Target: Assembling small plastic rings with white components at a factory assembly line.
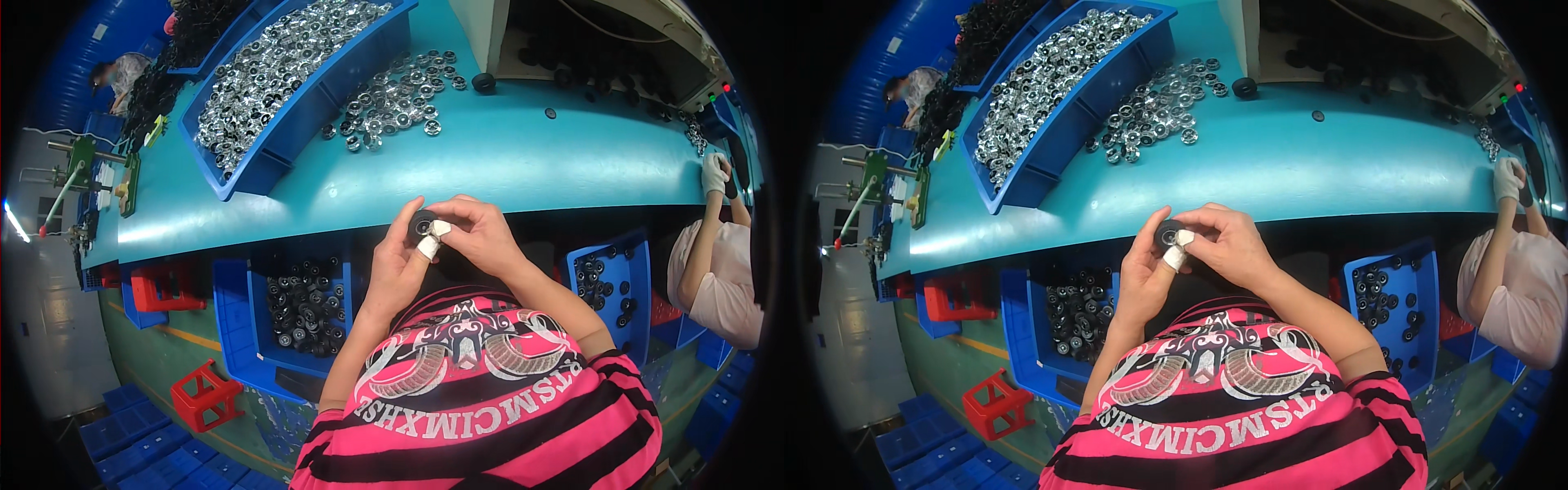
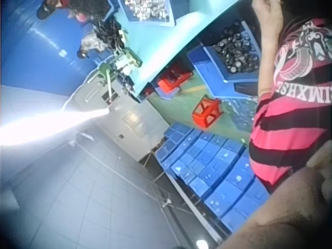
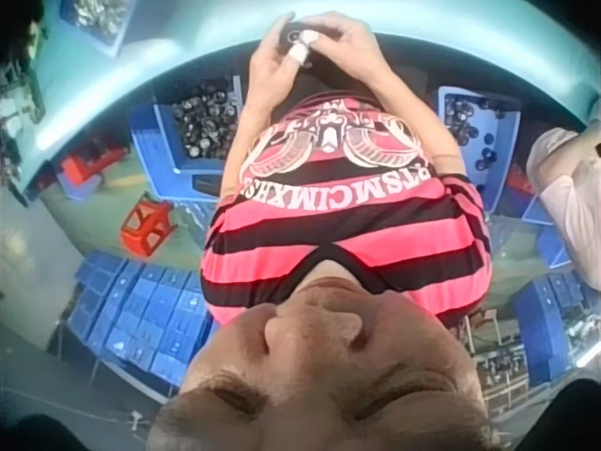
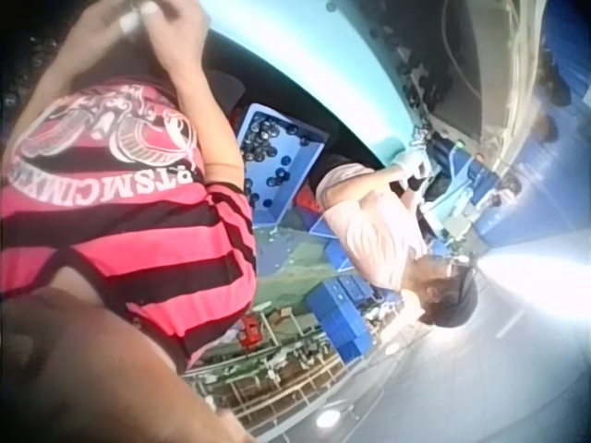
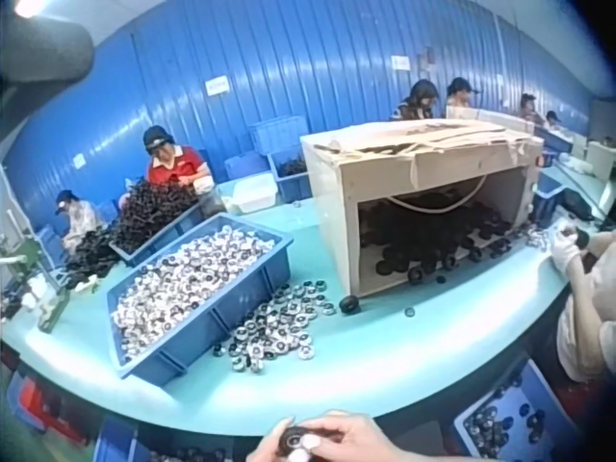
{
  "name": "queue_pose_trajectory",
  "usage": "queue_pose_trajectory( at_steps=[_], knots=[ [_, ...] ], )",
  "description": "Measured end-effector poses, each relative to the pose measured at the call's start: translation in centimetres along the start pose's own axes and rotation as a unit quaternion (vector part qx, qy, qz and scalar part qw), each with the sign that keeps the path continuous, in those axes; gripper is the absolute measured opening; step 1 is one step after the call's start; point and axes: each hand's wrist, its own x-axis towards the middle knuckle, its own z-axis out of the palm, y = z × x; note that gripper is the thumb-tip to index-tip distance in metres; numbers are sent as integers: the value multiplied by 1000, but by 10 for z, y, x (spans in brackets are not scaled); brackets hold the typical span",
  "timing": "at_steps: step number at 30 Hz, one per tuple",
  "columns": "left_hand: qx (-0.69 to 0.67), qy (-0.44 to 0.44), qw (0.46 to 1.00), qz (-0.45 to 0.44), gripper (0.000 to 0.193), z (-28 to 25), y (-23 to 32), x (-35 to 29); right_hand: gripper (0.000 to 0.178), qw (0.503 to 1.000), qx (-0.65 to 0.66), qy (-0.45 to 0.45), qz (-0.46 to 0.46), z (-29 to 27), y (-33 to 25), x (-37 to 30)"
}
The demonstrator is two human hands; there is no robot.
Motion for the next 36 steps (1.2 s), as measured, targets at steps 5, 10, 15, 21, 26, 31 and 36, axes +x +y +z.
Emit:
queue_pose_trajectory(
  at_steps=[5,10,15,21,26,31,36],
  knots=[
    [3,68,998,-12,37,3,-2,1,33,999,-24,-27,-23,-2,-5,-3],
    [45,96,994,-15,31,4,-8,2,35,991,-122,-15,-50,2,-8,-6],
    [-66,5,998,-11,45,-4,-10,6,35,1000,21,-9,17,-4,-3,-2],
    [31,28,998,-44,57,4,4,4,35,998,30,-12,62,-4,-3,3],
    [230,39,966,112,54,6,-13,5,33,1000,12,17,23,2,8,6],
    [229,43,966,115,58,5,-10,7,36,998,61,2,27,2,6,5],
    [-71,49,996,-35,62,9,1,5,34,981,156,-43,105,-9,-13,7]
  ],
)
